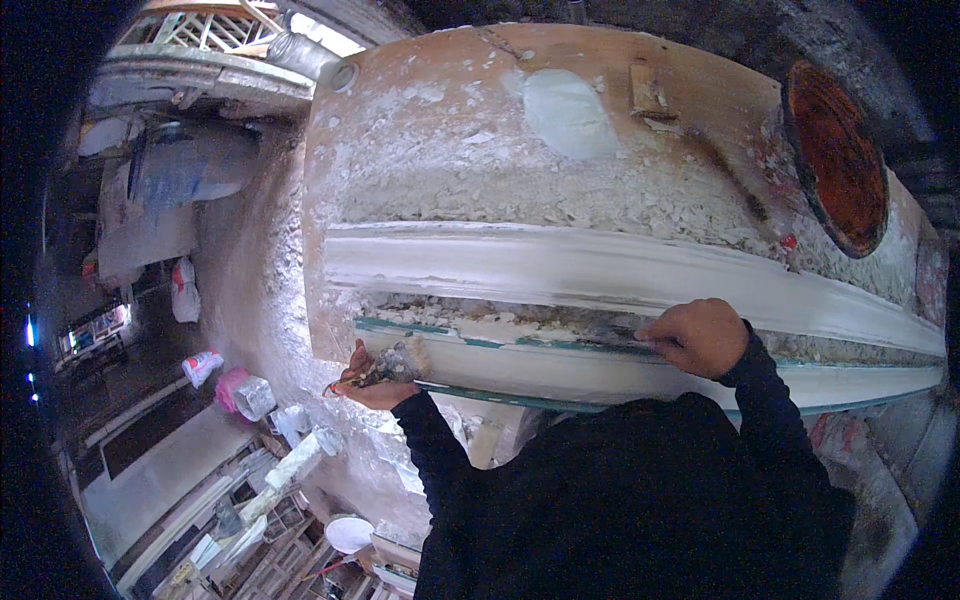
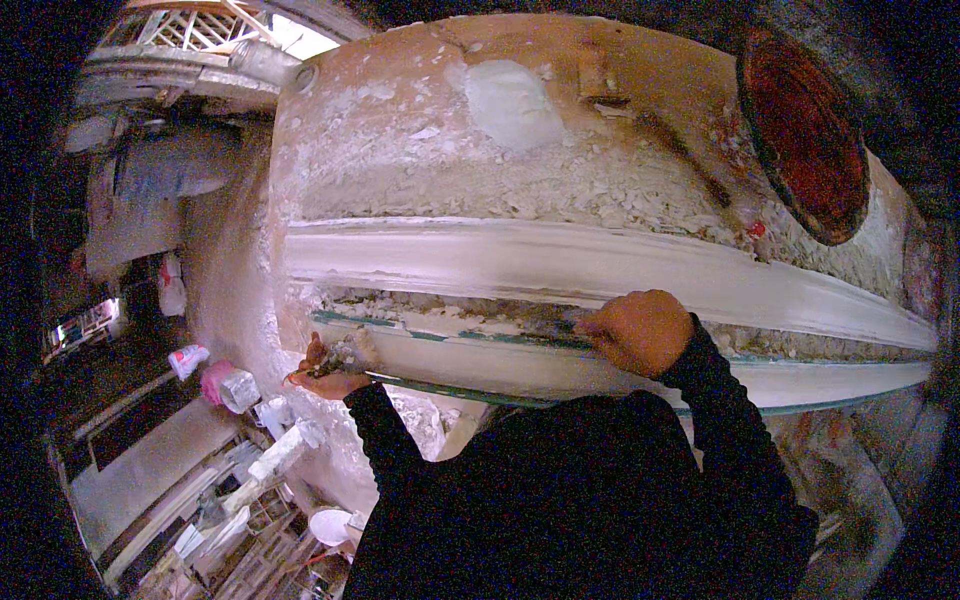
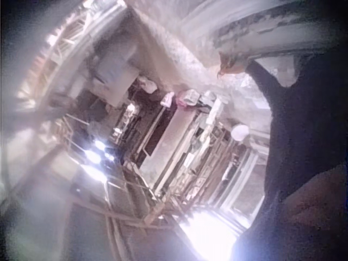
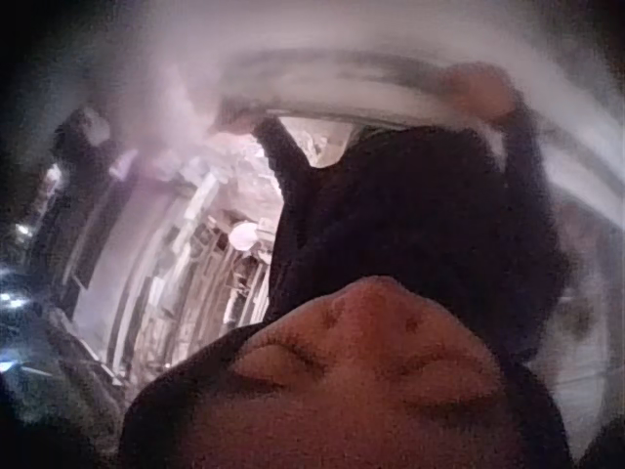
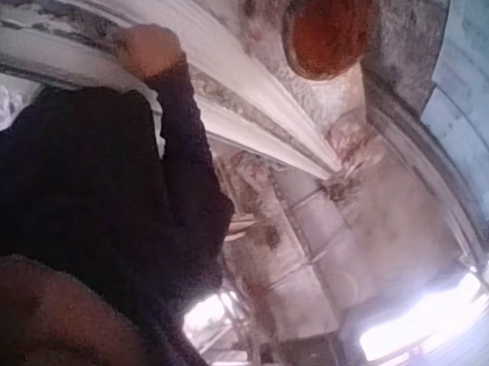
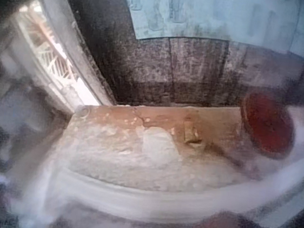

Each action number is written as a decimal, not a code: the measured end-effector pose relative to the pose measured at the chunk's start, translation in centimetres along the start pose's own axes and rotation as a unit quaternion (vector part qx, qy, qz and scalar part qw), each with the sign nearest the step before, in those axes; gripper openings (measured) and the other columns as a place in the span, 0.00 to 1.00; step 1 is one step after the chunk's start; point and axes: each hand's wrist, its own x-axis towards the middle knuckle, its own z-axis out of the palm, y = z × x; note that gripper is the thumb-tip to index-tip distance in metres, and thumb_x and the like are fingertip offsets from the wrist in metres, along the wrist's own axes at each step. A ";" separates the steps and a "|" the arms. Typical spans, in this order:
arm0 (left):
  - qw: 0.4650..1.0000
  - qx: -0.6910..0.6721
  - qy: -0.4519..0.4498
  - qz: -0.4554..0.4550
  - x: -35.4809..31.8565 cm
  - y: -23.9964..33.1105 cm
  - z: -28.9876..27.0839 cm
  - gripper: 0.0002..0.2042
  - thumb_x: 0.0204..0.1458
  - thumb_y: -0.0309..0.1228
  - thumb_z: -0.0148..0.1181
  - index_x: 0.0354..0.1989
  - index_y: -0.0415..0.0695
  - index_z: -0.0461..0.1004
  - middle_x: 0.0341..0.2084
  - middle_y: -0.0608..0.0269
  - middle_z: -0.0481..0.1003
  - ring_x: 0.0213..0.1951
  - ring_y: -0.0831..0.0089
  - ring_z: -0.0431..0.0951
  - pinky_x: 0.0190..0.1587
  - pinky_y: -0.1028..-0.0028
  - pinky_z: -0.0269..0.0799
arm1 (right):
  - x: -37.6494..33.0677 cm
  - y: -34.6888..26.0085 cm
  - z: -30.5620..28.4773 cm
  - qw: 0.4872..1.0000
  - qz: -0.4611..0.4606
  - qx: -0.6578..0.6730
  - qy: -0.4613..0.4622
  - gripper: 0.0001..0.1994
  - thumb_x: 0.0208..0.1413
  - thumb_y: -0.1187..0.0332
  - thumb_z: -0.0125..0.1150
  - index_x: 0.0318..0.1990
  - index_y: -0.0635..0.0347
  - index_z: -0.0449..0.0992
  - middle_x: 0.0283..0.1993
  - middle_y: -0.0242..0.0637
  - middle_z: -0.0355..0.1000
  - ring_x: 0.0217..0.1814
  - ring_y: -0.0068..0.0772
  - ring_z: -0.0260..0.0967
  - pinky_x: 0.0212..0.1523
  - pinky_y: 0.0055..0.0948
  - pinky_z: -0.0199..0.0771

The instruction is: The person applies a white paste-like substance along the edge of a long white profile using a small brush. They repeatedly dip the brush into a container and spread the material along the profile's groove.

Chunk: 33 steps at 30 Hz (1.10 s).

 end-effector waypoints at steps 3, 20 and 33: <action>0.999 0.047 0.008 0.004 -0.3 0.1 0.9 0.25 0.52 0.56 0.34 0.25 0.44 0.62 0.27 0.51 0.72 0.38 0.59 0.72 0.46 0.63 0.64 | 2.0 -0.7 1.7 0.999 -0.003 -0.039 0.016 0.10 0.47 0.59 0.49 0.33 0.46 0.76 0.24 0.40 0.71 0.27 0.46 0.69 0.29 0.43 0.69; 0.997 0.032 0.025 -0.064 0.1 -0.1 0.3 0.24 0.54 0.54 0.32 0.26 0.44 0.61 0.27 0.52 0.72 0.40 0.60 0.71 0.48 0.60 0.63 | 1.1 -1.3 1.5 1.000 0.005 -0.025 0.018 0.10 0.48 0.57 0.51 0.34 0.45 0.76 0.26 0.40 0.72 0.29 0.44 0.70 0.29 0.41 0.69; 0.998 -0.010 0.008 -0.061 -0.4 0.1 0.9 0.22 0.49 0.57 0.40 0.25 0.48 0.61 0.31 0.52 0.72 0.41 0.60 0.70 0.48 0.59 0.62 | 2.8 -2.4 3.4 0.998 0.021 -0.002 0.056 0.10 0.48 0.57 0.50 0.30 0.48 0.75 0.26 0.41 0.71 0.30 0.47 0.69 0.29 0.45 0.68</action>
